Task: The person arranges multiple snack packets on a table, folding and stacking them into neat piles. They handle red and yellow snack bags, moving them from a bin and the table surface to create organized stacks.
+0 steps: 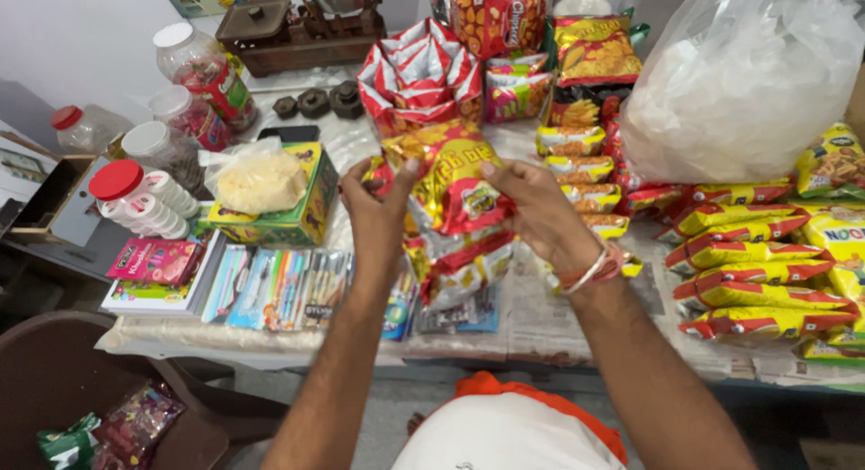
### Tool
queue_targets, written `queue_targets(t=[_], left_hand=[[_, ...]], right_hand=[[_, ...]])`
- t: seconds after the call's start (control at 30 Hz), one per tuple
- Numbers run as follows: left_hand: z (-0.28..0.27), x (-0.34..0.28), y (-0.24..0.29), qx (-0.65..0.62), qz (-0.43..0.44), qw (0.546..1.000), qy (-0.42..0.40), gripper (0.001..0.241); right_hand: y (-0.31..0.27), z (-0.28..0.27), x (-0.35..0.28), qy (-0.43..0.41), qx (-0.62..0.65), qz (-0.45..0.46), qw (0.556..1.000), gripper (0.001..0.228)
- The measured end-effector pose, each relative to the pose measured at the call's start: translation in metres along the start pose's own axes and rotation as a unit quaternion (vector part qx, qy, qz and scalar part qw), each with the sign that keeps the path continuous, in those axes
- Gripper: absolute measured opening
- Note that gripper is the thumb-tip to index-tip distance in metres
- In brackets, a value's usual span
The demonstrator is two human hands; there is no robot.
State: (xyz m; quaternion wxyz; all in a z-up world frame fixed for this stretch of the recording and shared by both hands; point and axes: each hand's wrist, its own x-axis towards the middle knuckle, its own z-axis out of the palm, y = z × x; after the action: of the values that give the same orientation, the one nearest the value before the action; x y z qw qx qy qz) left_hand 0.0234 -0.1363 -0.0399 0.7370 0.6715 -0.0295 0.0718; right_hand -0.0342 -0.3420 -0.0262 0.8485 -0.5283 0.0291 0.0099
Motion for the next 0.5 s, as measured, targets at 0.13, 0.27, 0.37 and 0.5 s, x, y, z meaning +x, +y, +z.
queue_targets(t=[0.13, 0.27, 0.37, 0.5], left_hand=[[0.006, -0.019, 0.003, -0.073, -0.118, 0.99, -0.008, 0.097], [0.006, -0.031, 0.011, -0.105, -0.095, 0.987, -0.075, 0.106], [0.006, -0.037, 0.016, -0.132, -0.019, 0.983, -0.125, 0.108], [0.002, -0.042, 0.018, -0.11, -0.026, 0.984, -0.136, 0.087]], right_hand=[[0.014, 0.012, 0.0, 0.047, 0.008, -0.054, 0.997, 0.054], [0.021, 0.019, 0.0, 0.07, 0.009, -0.064, 0.995, 0.073], [0.026, 0.018, 0.004, 0.04, 0.045, -0.085, 0.995, 0.076], [0.028, 0.01, 0.009, 0.063, -0.004, -0.075, 0.995, 0.07]])
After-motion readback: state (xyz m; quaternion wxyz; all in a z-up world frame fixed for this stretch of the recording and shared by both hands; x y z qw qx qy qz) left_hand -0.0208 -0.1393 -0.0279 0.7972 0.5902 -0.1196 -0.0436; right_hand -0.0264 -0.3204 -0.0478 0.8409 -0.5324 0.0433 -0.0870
